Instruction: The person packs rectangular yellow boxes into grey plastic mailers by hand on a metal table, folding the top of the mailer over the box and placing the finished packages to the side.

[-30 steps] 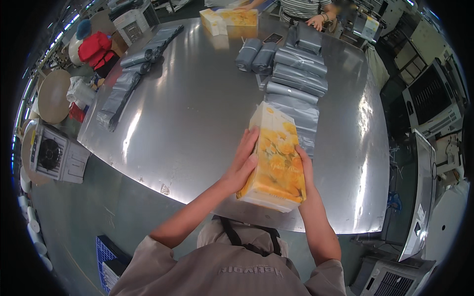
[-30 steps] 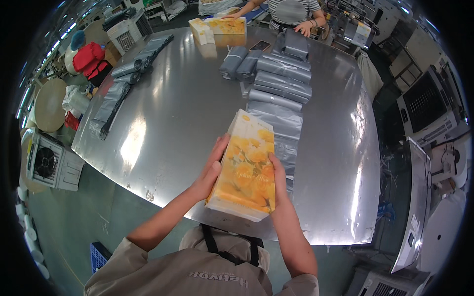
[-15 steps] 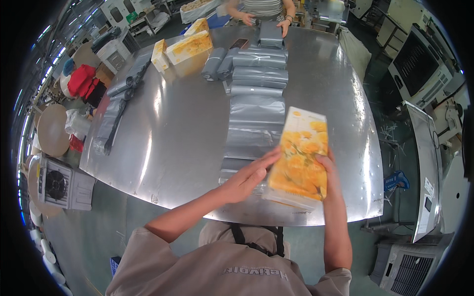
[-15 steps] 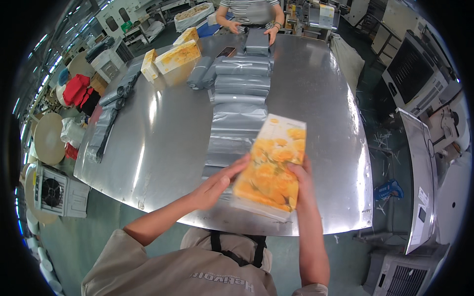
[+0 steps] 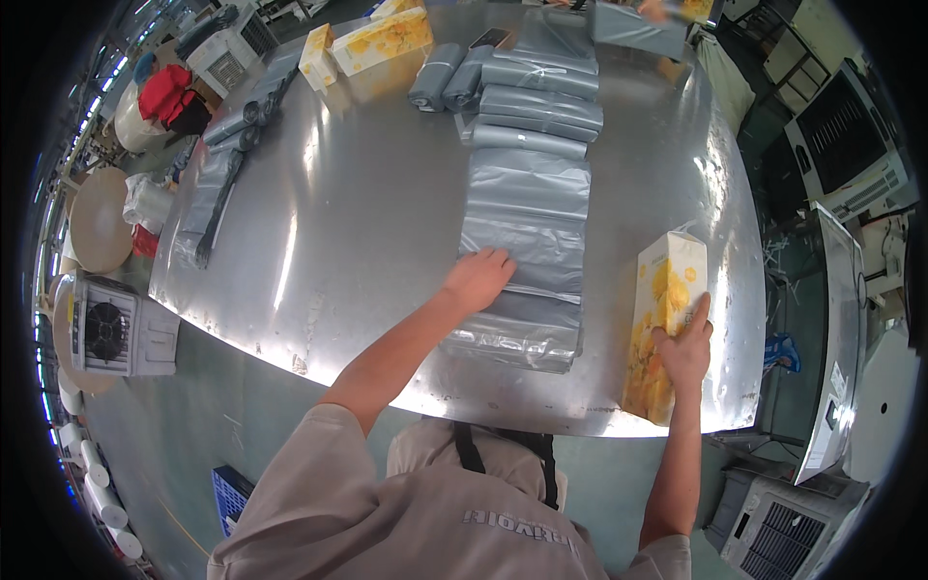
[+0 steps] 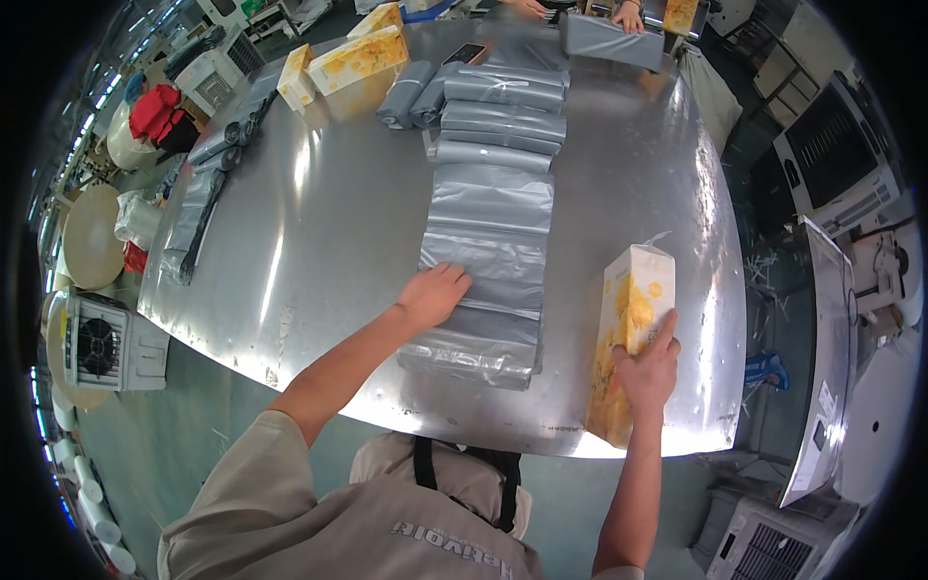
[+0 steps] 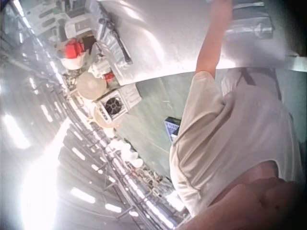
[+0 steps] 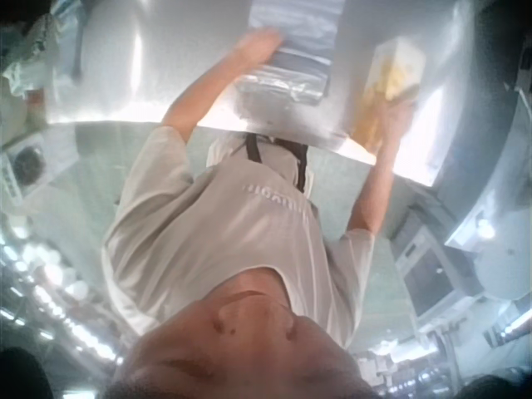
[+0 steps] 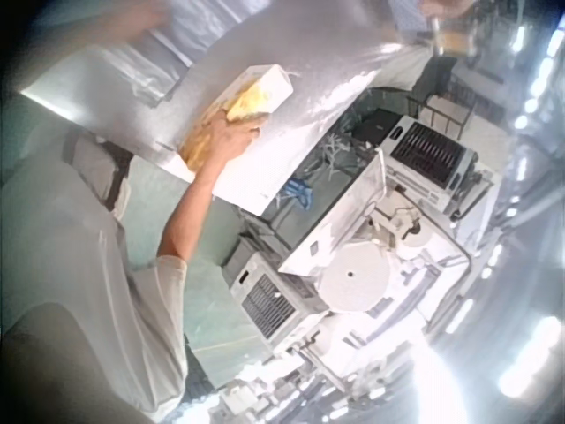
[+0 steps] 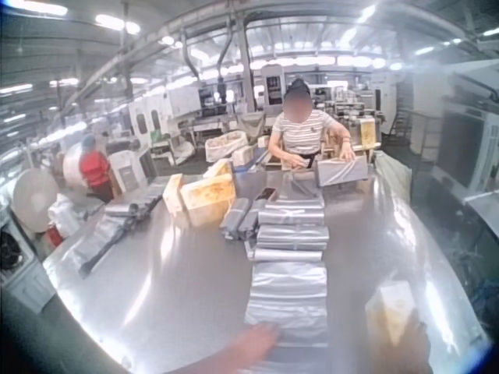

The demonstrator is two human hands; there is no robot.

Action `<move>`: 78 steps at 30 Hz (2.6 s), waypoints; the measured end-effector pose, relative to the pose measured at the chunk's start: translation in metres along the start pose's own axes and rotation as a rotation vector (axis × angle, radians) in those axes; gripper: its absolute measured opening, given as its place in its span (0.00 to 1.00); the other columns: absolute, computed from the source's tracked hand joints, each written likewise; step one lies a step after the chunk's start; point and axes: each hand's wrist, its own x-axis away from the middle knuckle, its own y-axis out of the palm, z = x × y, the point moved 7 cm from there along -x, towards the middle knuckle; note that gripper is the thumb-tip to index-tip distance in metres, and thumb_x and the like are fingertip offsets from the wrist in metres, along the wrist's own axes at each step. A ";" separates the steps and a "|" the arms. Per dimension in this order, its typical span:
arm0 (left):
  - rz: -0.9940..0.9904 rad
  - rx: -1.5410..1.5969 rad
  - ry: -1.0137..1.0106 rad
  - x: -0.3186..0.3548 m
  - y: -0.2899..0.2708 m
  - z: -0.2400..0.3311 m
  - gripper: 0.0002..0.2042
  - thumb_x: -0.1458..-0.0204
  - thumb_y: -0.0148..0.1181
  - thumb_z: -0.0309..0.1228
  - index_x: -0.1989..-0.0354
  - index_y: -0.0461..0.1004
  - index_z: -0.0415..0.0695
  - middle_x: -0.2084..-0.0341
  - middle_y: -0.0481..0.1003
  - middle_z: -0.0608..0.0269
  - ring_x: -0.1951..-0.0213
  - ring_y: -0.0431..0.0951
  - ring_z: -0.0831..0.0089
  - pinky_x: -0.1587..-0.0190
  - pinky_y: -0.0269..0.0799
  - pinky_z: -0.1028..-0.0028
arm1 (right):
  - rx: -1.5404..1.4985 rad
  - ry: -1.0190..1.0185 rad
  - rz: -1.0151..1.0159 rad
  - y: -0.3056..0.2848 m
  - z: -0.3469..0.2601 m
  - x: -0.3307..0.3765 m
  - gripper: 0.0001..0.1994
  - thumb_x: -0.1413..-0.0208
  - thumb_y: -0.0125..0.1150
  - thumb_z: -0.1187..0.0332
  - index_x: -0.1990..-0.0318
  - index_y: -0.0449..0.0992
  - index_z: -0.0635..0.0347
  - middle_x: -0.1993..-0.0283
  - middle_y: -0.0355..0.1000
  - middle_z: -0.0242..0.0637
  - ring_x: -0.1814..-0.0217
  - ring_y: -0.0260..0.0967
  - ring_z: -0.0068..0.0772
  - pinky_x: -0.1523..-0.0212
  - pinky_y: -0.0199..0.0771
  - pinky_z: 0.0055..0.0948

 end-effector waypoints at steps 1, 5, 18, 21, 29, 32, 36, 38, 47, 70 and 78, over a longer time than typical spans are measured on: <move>-0.025 -0.016 -0.001 -0.004 0.002 -0.003 0.14 0.58 0.55 0.22 0.60 0.71 0.46 0.61 0.70 0.62 0.55 0.71 0.65 0.59 0.72 0.68 | -0.009 0.006 -0.029 0.001 -0.001 -0.002 0.49 0.63 0.63 0.62 0.32 0.42 0.55 0.42 0.57 0.59 0.47 0.64 0.60 0.47 0.66 0.43; 0.042 0.112 -0.033 -0.007 -0.003 -0.020 0.08 0.53 0.55 0.27 0.63 0.73 0.46 0.65 0.72 0.64 0.55 0.72 0.66 0.60 0.73 0.68 | -0.303 -0.012 -0.093 0.003 0.013 -0.003 0.47 0.61 0.61 0.68 0.32 0.40 0.61 0.43 0.59 0.57 0.46 0.65 0.50 0.47 0.67 0.35; 0.345 0.110 -0.106 -0.021 -0.017 -0.031 0.18 0.56 0.61 0.35 0.56 0.72 0.43 0.60 0.73 0.59 0.50 0.70 0.60 0.50 0.68 0.64 | -1.239 0.266 -0.398 0.069 0.032 0.014 0.37 0.51 0.55 0.71 0.34 0.44 0.66 0.43 0.59 0.51 0.43 0.62 0.43 0.47 0.68 0.35; -0.111 0.117 -0.281 -0.057 -0.003 -0.047 0.20 0.60 0.63 0.35 0.57 0.72 0.44 0.56 0.72 0.60 0.48 0.67 0.61 0.49 0.65 0.65 | -1.240 0.248 -0.401 0.066 0.026 0.015 0.37 0.51 0.55 0.71 0.35 0.45 0.66 0.43 0.59 0.51 0.44 0.63 0.42 0.47 0.68 0.35; -0.051 -0.031 0.349 0.022 -0.030 0.016 0.13 0.58 0.61 0.32 0.63 0.73 0.44 0.56 0.70 0.61 0.53 0.68 0.63 0.50 0.64 0.66 | -1.392 0.258 -0.363 0.060 0.035 0.025 0.34 0.52 0.53 0.70 0.36 0.48 0.65 0.44 0.60 0.49 0.45 0.65 0.43 0.49 0.71 0.36; -0.024 0.055 0.418 0.078 -0.024 0.032 0.13 0.56 0.60 0.34 0.63 0.72 0.44 0.55 0.69 0.61 0.51 0.68 0.64 0.51 0.66 0.65 | -1.562 0.295 -0.376 0.055 0.037 0.031 0.34 0.52 0.53 0.69 0.37 0.50 0.64 0.44 0.61 0.48 0.45 0.65 0.43 0.50 0.72 0.36; -0.125 0.242 0.421 0.102 -0.021 0.031 0.12 0.53 0.59 0.36 0.63 0.71 0.45 0.55 0.69 0.60 0.51 0.69 0.64 0.56 0.69 0.64 | -1.558 0.239 -0.488 0.053 0.011 0.038 0.35 0.55 0.56 0.66 0.37 0.52 0.62 0.44 0.62 0.47 0.45 0.65 0.42 0.50 0.72 0.37; -0.216 0.387 0.181 0.084 -0.020 0.017 0.12 0.53 0.59 0.37 0.63 0.71 0.45 0.57 0.69 0.60 0.53 0.70 0.63 0.57 0.70 0.64 | -1.495 0.165 -0.584 0.059 -0.009 0.042 0.36 0.56 0.56 0.69 0.36 0.51 0.62 0.43 0.62 0.47 0.44 0.64 0.41 0.49 0.71 0.36; -0.150 0.187 0.219 0.030 -0.012 0.028 0.15 0.58 0.61 0.36 0.62 0.71 0.44 0.63 0.68 0.61 0.56 0.69 0.63 0.58 0.71 0.67 | -1.346 0.262 -0.674 0.090 -0.013 0.071 0.36 0.55 0.53 0.74 0.35 0.50 0.61 0.42 0.62 0.47 0.42 0.64 0.42 0.46 0.70 0.37; 0.038 0.965 -0.141 0.013 -0.013 -0.032 0.06 0.50 0.59 0.27 0.65 0.78 0.43 0.72 0.73 0.62 0.68 0.73 0.71 0.64 0.70 0.75 | -1.154 0.314 -1.232 0.113 -0.082 0.142 0.42 0.57 0.62 0.68 0.33 0.48 0.63 0.39 0.59 0.49 0.38 0.59 0.41 0.40 0.59 0.33; 0.338 0.385 0.120 0.042 -0.078 -0.002 0.05 0.53 0.58 0.25 0.67 0.77 0.46 0.72 0.72 0.64 0.67 0.73 0.62 0.66 0.71 0.68 | -1.599 0.532 -0.814 0.130 -0.067 0.149 0.34 0.52 0.56 0.72 0.36 0.51 0.62 0.44 0.63 0.47 0.44 0.64 0.40 0.47 0.68 0.36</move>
